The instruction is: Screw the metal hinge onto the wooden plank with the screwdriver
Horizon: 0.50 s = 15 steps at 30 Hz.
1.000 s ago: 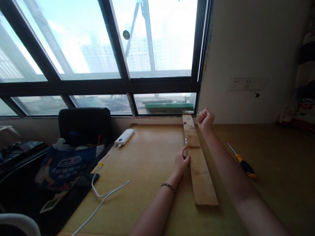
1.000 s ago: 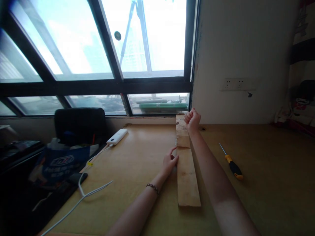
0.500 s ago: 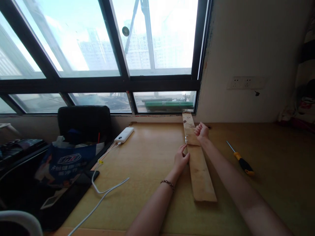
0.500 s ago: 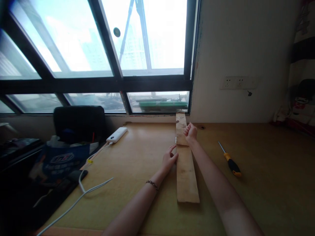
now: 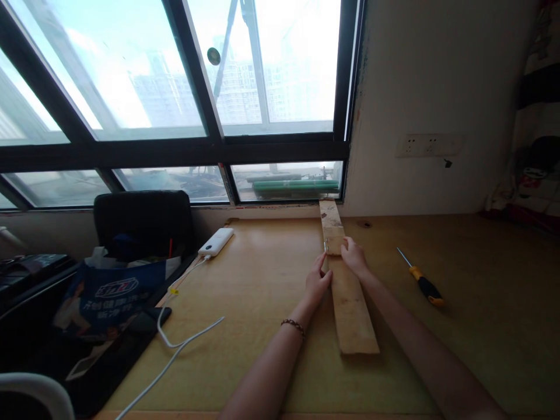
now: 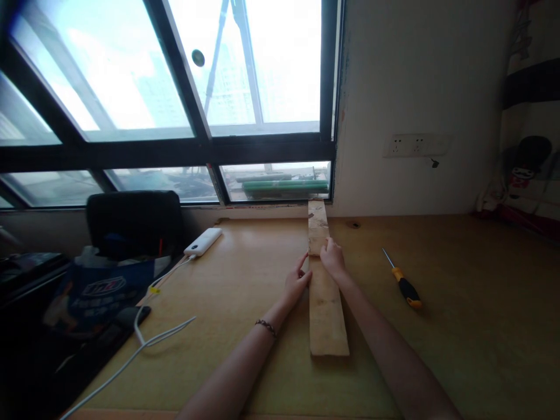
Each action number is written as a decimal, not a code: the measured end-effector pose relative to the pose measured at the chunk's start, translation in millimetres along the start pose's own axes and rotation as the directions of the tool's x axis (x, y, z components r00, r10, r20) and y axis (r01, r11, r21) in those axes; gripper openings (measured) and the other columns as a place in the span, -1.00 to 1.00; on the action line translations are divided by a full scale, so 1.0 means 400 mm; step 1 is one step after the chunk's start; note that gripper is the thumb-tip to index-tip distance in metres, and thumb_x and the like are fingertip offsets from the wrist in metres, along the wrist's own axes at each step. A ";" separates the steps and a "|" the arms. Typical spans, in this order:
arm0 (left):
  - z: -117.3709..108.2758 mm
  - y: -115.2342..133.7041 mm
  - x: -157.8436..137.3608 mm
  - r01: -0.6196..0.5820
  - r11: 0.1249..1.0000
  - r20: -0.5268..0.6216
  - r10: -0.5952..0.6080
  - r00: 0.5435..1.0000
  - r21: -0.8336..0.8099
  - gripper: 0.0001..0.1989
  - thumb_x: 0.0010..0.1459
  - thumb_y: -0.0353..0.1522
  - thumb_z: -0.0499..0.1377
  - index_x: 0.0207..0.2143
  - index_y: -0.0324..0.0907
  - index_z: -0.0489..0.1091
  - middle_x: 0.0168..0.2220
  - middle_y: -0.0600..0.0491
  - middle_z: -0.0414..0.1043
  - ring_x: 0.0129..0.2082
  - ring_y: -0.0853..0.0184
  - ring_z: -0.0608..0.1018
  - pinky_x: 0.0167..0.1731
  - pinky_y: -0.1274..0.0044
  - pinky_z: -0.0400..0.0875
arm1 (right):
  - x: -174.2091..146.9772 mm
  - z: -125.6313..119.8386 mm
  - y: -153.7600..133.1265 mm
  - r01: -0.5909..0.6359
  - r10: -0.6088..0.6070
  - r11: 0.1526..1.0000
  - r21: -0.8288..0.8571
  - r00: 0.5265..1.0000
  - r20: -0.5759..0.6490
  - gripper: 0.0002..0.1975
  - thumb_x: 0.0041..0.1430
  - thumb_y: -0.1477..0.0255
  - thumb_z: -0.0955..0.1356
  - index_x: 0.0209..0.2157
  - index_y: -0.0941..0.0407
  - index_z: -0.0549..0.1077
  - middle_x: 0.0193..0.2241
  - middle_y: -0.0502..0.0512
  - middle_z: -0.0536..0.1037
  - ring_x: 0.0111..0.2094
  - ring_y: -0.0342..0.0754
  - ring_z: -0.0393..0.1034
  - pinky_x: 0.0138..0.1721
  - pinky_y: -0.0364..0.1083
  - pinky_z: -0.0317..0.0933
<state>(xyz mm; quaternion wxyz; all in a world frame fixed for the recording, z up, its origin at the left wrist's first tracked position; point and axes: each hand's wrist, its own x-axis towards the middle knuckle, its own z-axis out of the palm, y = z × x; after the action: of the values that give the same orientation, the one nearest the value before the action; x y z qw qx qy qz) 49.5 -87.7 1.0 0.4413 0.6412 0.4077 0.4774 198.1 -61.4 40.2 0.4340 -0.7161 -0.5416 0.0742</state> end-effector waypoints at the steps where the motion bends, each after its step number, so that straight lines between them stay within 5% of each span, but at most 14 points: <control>1: 0.000 -0.004 0.002 -0.011 1.000 0.005 0.011 1.000 -0.008 -0.43 -0.08 -0.44 0.11 0.06 -0.04 0.22 0.12 0.04 0.18 -0.56 0.54 0.32 -0.41 0.59 0.32 | 0.002 -0.001 -0.010 0.005 -0.004 0.998 0.059 1.000 -0.014 -0.64 0.02 0.51 0.19 -0.09 0.20 0.34 -0.19 0.30 0.48 -0.14 0.09 0.37 -0.09 0.02 0.18; 5: 0.002 -0.018 0.011 -0.026 0.992 0.033 0.031 0.999 -0.127 -0.43 -0.13 -0.48 0.12 0.03 -0.08 0.26 0.15 0.00 0.12 -0.55 0.54 0.34 -0.44 0.60 0.33 | 0.009 0.001 -0.046 0.094 -0.073 0.921 0.378 0.995 -0.068 -0.60 0.03 0.50 0.17 -0.05 0.13 0.29 -0.04 0.21 0.40 0.00 0.04 0.27 0.01 0.05 0.14; 9: 0.005 -0.022 0.018 0.111 0.940 0.075 -0.092 0.993 -0.324 -0.40 -0.18 -0.49 0.15 0.02 -0.18 0.26 -0.06 -0.05 0.37 -0.55 0.51 0.38 -0.48 0.62 0.32 | -0.003 0.011 -0.071 0.140 -0.184 0.783 0.606 0.983 0.010 -0.56 0.07 0.43 0.17 0.04 0.12 0.19 0.04 0.22 0.31 0.00 -0.01 0.29 -0.04 0.00 0.21; 12: 0.008 -0.023 0.023 0.214 0.895 0.113 -0.184 0.976 -0.392 -0.44 -0.15 -0.44 0.16 -0.01 -0.24 0.26 -0.36 0.01 0.48 -0.56 0.45 0.43 -0.49 0.60 0.34 | -0.010 0.013 -0.061 0.148 -0.191 0.764 0.629 0.982 0.001 -0.59 0.12 0.40 0.16 0.04 0.10 0.18 0.01 0.24 0.35 -0.15 -0.04 0.40 -0.13 -0.02 0.27; 15: 0.011 -0.027 0.028 0.227 0.904 0.046 -0.226 0.973 -0.363 -0.64 -0.13 -0.43 0.14 -0.18 -0.26 0.37 -0.45 0.02 0.47 -0.57 0.42 0.45 -0.50 0.57 0.36 | -0.006 0.025 -0.022 0.168 -0.143 0.815 0.554 0.986 -0.088 -0.66 0.12 0.42 0.16 -0.04 0.13 0.24 -0.10 0.23 0.44 -0.21 -0.05 0.42 -0.12 0.00 0.26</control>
<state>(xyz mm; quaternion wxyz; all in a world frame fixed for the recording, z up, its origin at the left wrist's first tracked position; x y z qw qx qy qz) 54.9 -74.9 -7.0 0.6058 0.4967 0.3827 0.4898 185.2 -57.8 39.5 0.6404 -0.5124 -0.5435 0.1788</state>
